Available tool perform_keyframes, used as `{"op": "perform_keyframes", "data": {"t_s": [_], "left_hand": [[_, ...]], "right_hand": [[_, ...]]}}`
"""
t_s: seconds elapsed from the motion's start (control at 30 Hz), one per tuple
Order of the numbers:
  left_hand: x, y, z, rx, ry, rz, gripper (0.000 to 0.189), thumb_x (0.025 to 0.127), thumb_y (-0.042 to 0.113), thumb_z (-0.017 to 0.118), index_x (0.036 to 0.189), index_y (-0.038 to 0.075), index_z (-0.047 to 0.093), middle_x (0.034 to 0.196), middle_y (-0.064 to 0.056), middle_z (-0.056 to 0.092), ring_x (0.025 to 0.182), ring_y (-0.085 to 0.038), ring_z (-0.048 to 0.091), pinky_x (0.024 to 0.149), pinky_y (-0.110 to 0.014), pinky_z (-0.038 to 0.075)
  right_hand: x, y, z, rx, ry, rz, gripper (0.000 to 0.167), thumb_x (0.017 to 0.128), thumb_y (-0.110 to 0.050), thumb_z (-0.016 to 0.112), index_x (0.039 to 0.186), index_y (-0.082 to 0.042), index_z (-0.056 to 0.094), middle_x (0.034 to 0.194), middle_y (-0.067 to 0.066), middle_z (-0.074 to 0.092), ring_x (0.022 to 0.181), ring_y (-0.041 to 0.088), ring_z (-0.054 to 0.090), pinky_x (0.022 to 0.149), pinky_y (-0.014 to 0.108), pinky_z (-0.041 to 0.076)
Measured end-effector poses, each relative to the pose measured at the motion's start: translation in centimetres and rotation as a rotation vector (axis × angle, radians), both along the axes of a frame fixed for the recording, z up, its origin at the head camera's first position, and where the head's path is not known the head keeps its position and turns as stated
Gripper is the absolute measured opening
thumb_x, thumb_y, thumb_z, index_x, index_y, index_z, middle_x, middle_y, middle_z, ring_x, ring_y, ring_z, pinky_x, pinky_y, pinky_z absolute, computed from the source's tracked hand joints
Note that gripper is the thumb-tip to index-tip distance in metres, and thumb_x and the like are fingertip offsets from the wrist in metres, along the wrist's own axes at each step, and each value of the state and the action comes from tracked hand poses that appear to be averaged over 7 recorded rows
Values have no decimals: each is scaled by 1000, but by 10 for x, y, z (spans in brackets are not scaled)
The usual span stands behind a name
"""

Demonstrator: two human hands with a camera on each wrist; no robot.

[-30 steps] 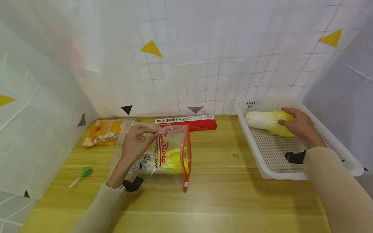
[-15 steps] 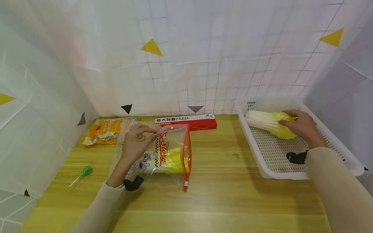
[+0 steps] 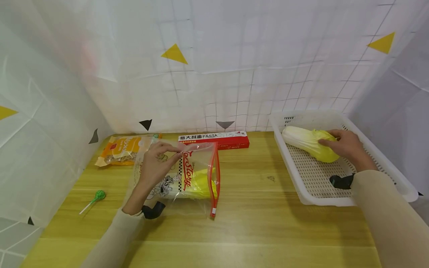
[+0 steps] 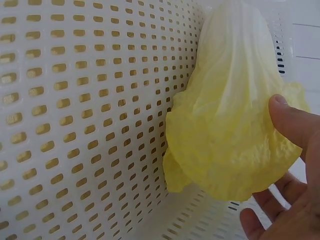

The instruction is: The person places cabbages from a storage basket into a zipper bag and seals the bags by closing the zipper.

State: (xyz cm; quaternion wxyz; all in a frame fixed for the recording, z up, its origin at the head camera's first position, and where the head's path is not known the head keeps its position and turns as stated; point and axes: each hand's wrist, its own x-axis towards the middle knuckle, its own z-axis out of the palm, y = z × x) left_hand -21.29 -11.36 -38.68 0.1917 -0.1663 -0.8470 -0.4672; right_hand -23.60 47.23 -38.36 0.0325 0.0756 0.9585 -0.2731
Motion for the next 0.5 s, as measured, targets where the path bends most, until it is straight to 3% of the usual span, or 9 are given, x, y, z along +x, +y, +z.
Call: {"op": "perform_keyframes", "data": {"t_s": [0.1, 0.37, 0.5], "left_hand": [[0, 0, 1, 2, 1, -2, 12, 89, 22, 81, 98, 14, 82, 98, -5, 70, 106, -25, 57, 107, -55, 33], [0, 0, 1, 6, 3, -1, 12, 88, 20, 82, 99, 15, 82, 99, -5, 71, 106, -25, 58, 108, -54, 33], [1, 0, 2, 3, -14, 8, 12, 88, 21, 82, 99, 15, 82, 99, -5, 71, 108, -26, 57, 111, -56, 31]], "right_hand": [[1, -1, 1, -20, -20, 26, 90, 103, -56, 47, 155, 13, 21, 147, 47, 27, 123, 60, 40, 95, 70, 43], [-1, 3, 2, -30, -86, 52, 95, 103, -57, 47, 160, 5, 4, 152, 52, 12, 133, 69, 25, 103, 77, 33], [-2, 6, 3, -31, -140, 71, 99, 102, -59, 47, 157, 11, 2, 153, 50, 10, 136, 68, 21, 106, 77, 30]]}}
